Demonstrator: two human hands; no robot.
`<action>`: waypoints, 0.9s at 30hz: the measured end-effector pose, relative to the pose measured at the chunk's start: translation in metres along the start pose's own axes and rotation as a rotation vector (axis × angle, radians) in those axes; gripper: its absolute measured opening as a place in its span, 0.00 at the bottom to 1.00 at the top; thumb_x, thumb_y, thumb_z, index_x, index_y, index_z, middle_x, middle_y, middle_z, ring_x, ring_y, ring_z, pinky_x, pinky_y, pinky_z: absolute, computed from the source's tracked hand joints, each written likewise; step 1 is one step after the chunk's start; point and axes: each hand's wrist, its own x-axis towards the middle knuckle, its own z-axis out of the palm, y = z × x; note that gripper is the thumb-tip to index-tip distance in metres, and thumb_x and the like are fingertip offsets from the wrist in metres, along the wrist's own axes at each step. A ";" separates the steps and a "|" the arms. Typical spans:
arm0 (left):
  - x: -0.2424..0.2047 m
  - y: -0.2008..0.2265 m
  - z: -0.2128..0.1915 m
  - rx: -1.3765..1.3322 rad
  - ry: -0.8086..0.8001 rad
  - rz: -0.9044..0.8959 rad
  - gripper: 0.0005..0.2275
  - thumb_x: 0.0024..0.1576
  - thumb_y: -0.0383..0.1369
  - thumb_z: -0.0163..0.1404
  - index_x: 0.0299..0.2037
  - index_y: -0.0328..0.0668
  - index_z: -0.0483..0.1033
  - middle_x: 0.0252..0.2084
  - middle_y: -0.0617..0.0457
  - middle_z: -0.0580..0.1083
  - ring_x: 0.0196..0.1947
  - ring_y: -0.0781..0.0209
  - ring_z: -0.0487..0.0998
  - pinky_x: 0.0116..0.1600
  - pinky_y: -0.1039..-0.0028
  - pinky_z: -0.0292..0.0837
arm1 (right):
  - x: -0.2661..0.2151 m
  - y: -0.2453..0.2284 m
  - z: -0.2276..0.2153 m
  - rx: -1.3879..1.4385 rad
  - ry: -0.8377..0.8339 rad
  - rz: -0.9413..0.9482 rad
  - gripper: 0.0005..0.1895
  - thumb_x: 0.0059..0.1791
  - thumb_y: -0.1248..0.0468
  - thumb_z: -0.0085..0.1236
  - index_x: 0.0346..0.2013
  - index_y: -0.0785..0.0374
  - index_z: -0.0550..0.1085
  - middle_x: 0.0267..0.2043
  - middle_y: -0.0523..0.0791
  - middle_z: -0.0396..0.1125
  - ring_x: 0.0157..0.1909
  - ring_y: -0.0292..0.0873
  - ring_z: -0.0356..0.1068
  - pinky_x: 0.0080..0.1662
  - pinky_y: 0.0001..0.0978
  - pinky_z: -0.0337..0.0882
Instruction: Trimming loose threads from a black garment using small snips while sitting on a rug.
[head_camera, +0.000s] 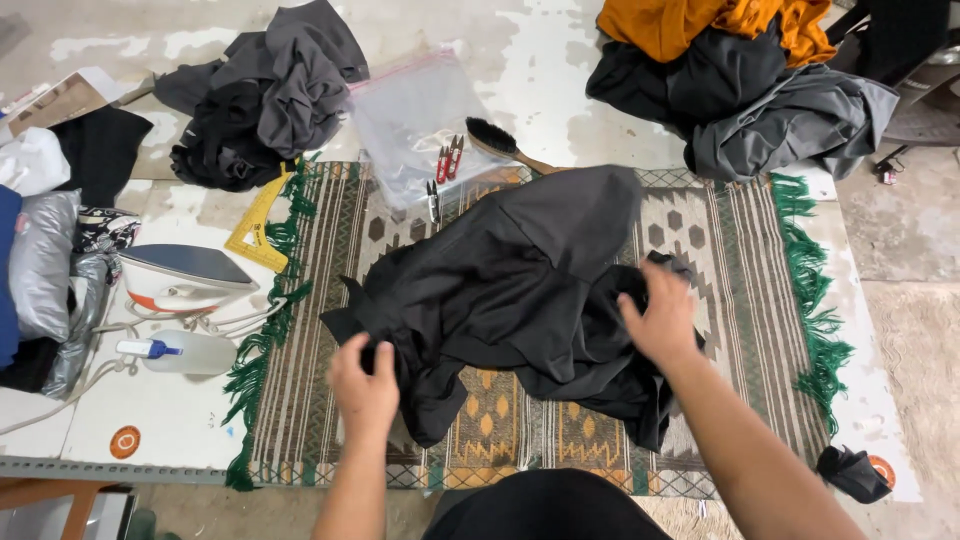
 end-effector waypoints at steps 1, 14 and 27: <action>-0.008 -0.003 0.015 -0.001 0.002 -0.002 0.15 0.58 0.38 0.59 0.51 0.40 0.80 0.46 0.39 0.78 0.50 0.38 0.77 0.58 0.54 0.67 | -0.021 0.008 0.024 -0.001 0.000 -0.003 0.36 0.45 0.48 0.66 0.66 0.53 0.71 0.59 0.49 0.68 0.63 0.54 0.66 0.58 0.51 0.66; -0.048 -0.038 0.031 -0.008 -0.451 -0.526 0.22 0.63 0.47 0.43 0.61 0.44 0.73 0.58 0.44 0.76 0.59 0.41 0.74 0.63 0.56 0.66 | -0.136 0.041 0.073 -0.115 -0.601 -0.143 0.28 0.47 0.58 0.58 0.62 0.53 0.69 0.50 0.46 0.66 0.55 0.53 0.66 0.59 0.49 0.68; -0.050 -0.112 -0.076 -0.307 0.089 -0.515 0.12 0.70 0.37 0.52 0.39 0.38 0.75 0.30 0.57 0.68 0.35 0.69 0.66 0.42 0.76 0.63 | -0.078 0.009 -0.093 0.273 -0.168 0.958 0.45 0.44 0.74 0.45 0.75 0.62 0.44 0.72 0.60 0.36 0.74 0.63 0.32 0.73 0.61 0.40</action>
